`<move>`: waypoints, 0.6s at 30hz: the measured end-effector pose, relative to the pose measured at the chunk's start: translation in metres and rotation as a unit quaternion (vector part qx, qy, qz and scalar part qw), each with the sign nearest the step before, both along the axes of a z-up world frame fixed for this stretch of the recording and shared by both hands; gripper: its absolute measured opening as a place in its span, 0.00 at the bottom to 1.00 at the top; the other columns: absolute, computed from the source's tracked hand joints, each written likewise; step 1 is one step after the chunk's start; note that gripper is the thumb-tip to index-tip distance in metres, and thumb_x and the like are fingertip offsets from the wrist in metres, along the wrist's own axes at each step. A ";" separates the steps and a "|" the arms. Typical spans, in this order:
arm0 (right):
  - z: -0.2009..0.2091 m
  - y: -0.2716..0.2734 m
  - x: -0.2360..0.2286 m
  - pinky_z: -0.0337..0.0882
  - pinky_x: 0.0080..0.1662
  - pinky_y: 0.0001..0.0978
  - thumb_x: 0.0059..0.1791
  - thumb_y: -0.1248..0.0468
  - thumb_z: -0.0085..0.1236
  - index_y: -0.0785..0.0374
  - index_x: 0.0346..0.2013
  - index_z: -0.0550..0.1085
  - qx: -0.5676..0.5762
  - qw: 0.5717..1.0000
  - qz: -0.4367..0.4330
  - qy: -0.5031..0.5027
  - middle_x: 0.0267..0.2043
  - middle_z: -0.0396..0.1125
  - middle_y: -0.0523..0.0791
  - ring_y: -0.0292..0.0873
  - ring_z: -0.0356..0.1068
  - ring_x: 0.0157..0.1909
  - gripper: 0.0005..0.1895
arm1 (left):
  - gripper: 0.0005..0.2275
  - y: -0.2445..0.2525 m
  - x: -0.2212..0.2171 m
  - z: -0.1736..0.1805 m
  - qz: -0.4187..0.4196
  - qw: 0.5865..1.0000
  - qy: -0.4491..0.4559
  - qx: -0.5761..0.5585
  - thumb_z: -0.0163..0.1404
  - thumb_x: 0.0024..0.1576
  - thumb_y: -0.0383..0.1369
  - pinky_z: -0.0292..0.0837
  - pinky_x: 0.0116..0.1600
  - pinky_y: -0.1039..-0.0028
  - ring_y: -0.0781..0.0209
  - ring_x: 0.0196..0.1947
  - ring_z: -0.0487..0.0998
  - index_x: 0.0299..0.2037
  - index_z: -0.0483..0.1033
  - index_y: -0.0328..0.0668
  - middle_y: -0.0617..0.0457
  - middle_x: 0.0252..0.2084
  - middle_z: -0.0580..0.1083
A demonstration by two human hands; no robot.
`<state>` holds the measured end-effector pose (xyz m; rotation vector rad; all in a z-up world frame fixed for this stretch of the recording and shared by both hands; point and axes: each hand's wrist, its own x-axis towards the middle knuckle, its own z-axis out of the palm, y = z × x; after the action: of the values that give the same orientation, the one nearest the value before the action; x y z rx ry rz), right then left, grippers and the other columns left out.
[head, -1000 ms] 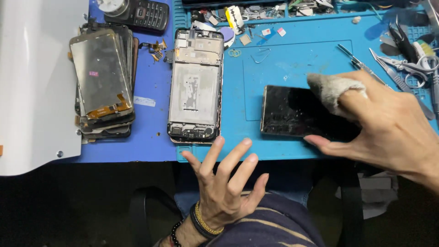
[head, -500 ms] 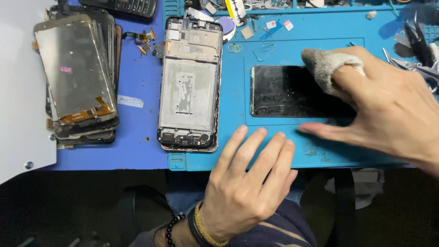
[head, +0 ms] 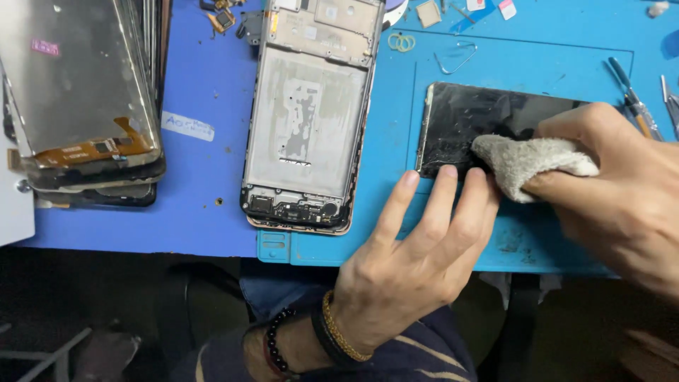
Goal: Cleaning a cracked phone screen with a cloth and liquid cleaner and then using a metal pry tool to scrape off residue.
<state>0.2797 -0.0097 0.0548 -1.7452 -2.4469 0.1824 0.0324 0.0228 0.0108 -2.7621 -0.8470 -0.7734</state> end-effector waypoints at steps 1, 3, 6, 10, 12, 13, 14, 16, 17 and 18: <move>-0.007 -0.006 0.004 0.75 0.40 0.42 0.34 0.76 0.64 0.63 0.39 0.79 -0.003 1.000 0.003 -0.001 0.52 0.69 0.55 0.54 0.75 0.43 0.19 | 0.15 0.000 0.000 0.001 0.003 1.000 -0.001 -0.003 0.50 0.69 0.41 0.56 0.77 0.62 0.62 0.67 0.67 0.63 0.76 0.48 0.58 0.64 0.69; -0.021 -0.015 0.012 0.76 0.46 0.41 0.41 0.78 0.61 0.61 0.44 0.79 0.024 0.999 -0.024 0.033 0.54 0.66 0.53 0.53 0.73 0.46 0.18 | 0.16 0.002 0.000 0.002 0.013 1.000 0.006 -0.001 0.50 0.66 0.39 0.57 0.75 0.62 0.62 0.65 0.69 0.60 0.78 0.46 0.57 0.61 0.70; -0.001 0.008 -0.007 0.76 0.44 0.43 0.32 0.79 0.59 0.63 0.41 0.80 0.016 0.999 0.032 -0.041 0.51 0.67 0.55 0.55 0.74 0.47 0.23 | 0.14 -0.003 -0.001 -0.007 0.011 1.000 -0.024 -0.017 0.49 0.69 0.38 0.57 0.76 0.59 0.61 0.65 0.70 0.61 0.78 0.43 0.56 0.61 0.70; 0.014 0.020 -0.032 0.70 0.32 0.45 0.34 0.75 0.62 0.60 0.41 0.82 -0.033 0.996 0.034 -0.079 0.52 0.69 0.55 0.53 0.72 0.37 0.22 | 0.12 -0.004 -0.001 -0.009 -0.015 0.999 -0.027 -0.017 0.50 0.69 0.36 0.57 0.77 0.56 0.59 0.65 0.71 0.57 0.80 0.42 0.56 0.58 0.70; 0.010 0.012 -0.020 0.76 0.43 0.40 0.38 0.77 0.58 0.59 0.44 0.80 -0.006 0.998 0.006 -0.058 0.50 0.67 0.51 0.49 0.74 0.44 0.21 | 0.14 -0.002 -0.004 -0.007 0.010 0.999 -0.022 0.024 0.50 0.66 0.38 0.55 0.77 0.59 0.61 0.63 0.70 0.58 0.80 0.44 0.55 0.59 0.71; 0.012 0.016 -0.026 0.76 0.43 0.40 0.38 0.77 0.58 0.59 0.44 0.80 -0.005 0.998 0.008 -0.059 0.50 0.67 0.51 0.49 0.74 0.44 0.21 | 0.14 -0.003 -0.003 -0.009 0.012 0.999 -0.022 0.024 0.50 0.66 0.38 0.55 0.77 0.59 0.61 0.63 0.70 0.58 0.80 0.44 0.55 0.59 0.71; 0.014 0.020 -0.031 0.76 0.39 0.39 0.36 0.75 0.59 0.59 0.42 0.81 0.004 0.995 0.017 -0.099 0.50 0.68 0.50 0.48 0.75 0.41 0.21 | 0.14 -0.004 -0.003 -0.010 0.011 0.999 -0.037 0.013 0.51 0.66 0.37 0.54 0.78 0.59 0.60 0.64 0.70 0.58 0.80 0.43 0.55 0.59 0.72; 0.017 0.020 -0.039 0.76 0.36 0.38 0.34 0.73 0.61 0.58 0.41 0.81 0.014 0.990 0.026 -0.138 0.49 0.69 0.50 0.47 0.75 0.38 0.21 | 0.14 -0.008 -0.002 -0.014 0.008 0.999 -0.051 0.003 0.51 0.66 0.37 0.54 0.79 0.59 0.59 0.64 0.70 0.58 0.80 0.43 0.55 0.59 0.72; 0.017 0.019 -0.041 0.74 0.33 0.39 0.35 0.72 0.61 0.55 0.41 0.82 -0.013 0.989 0.014 -0.149 0.51 0.70 0.48 0.46 0.75 0.37 0.21 | 0.13 -0.010 -0.002 -0.017 0.000 0.998 -0.056 -0.012 0.50 0.66 0.35 0.55 0.79 0.55 0.58 0.64 0.70 0.56 0.80 0.40 0.54 0.54 0.72; 0.017 0.019 -0.044 0.73 0.30 0.39 0.36 0.70 0.62 0.51 0.42 0.83 -0.041 0.986 0.004 -0.160 0.53 0.71 0.46 0.45 0.75 0.35 0.21 | 0.11 -0.011 -0.002 -0.020 -0.006 0.998 -0.061 -0.028 0.50 0.66 0.33 0.55 0.80 0.52 0.56 0.63 0.71 0.54 0.80 0.37 0.53 0.50 0.71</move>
<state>0.2357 0.0090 0.0717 -1.9324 -2.7011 0.0019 0.0300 0.0113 -0.0096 -2.7950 -0.8860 -0.9419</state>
